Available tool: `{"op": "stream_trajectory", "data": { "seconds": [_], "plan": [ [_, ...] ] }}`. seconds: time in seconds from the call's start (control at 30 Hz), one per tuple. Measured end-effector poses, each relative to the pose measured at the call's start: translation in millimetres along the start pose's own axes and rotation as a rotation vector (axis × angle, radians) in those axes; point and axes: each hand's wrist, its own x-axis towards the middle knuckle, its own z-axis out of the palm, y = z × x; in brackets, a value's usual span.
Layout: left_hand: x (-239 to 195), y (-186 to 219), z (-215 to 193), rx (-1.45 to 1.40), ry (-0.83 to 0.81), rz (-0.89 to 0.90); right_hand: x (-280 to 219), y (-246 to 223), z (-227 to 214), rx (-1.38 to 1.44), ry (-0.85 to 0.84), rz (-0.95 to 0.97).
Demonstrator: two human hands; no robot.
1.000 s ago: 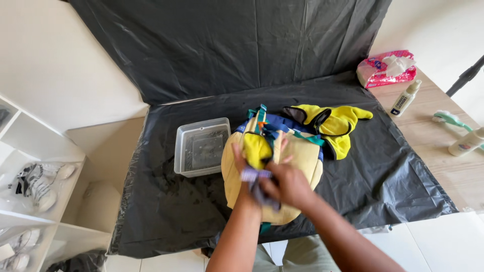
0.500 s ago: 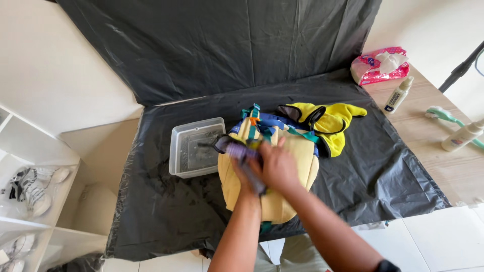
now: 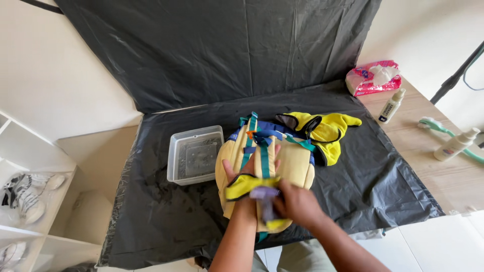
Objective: The person scrubs a yellow fabric bag with a purple brush, repeatedly dipping the brush into a container of water and wiping the bag with a cloth. The person focuses on the straps and seams, rotating the bag to access different areas.
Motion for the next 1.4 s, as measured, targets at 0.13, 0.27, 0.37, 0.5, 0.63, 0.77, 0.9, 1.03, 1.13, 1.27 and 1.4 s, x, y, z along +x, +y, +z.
{"op": "stream_trajectory", "data": {
  "seconds": [0.13, 0.27, 0.37, 0.5, 0.63, 0.77, 0.9, 1.03, 1.13, 1.27, 1.4],
  "plan": [
    [-7, -17, 7, -0.077, 0.473, 0.221, 30, 11, -27, 0.023, 0.288, 0.195],
    [-14, -14, 0, 0.044, 0.565, 0.07, 65, 16, -50, 0.159, 0.504, 0.166],
    [-21, 4, -42, 0.229, 0.626, 0.027, 100, 40, -68, 0.074, 0.551, 0.244],
    [-13, 21, -40, 0.579, 0.719, -0.026, 143, 63, -92, 0.038, 0.588, 0.375],
    [-7, 37, -78, 0.678, 0.787, 0.036, 186, 66, -76, -0.011, 0.517, 0.399],
    [-8, 36, -87, 0.701, 0.865, 0.081, 221, 19, -38, -0.235, 0.437, 0.049],
    [-7, 29, -80, 0.7, 0.921, 0.123, 240, -52, -8, -0.581, 0.275, -0.684],
    [-26, 40, -124, 0.701, 0.959, 0.118, 232, -106, 59, -0.366, 0.17, -0.455],
    [-36, 47, -155, 0.71, 0.997, 0.062, 246, -90, 101, -0.55, 0.492, -0.585],
    [-41, 60, -195, 0.71, 1.048, -0.045, 191, -92, -14, -0.147, 0.213, -0.474],
    [-9, 40, -88, 0.769, 1.039, -0.222, 147, -42, -78, 0.181, 0.325, -0.352]
  ]
}}
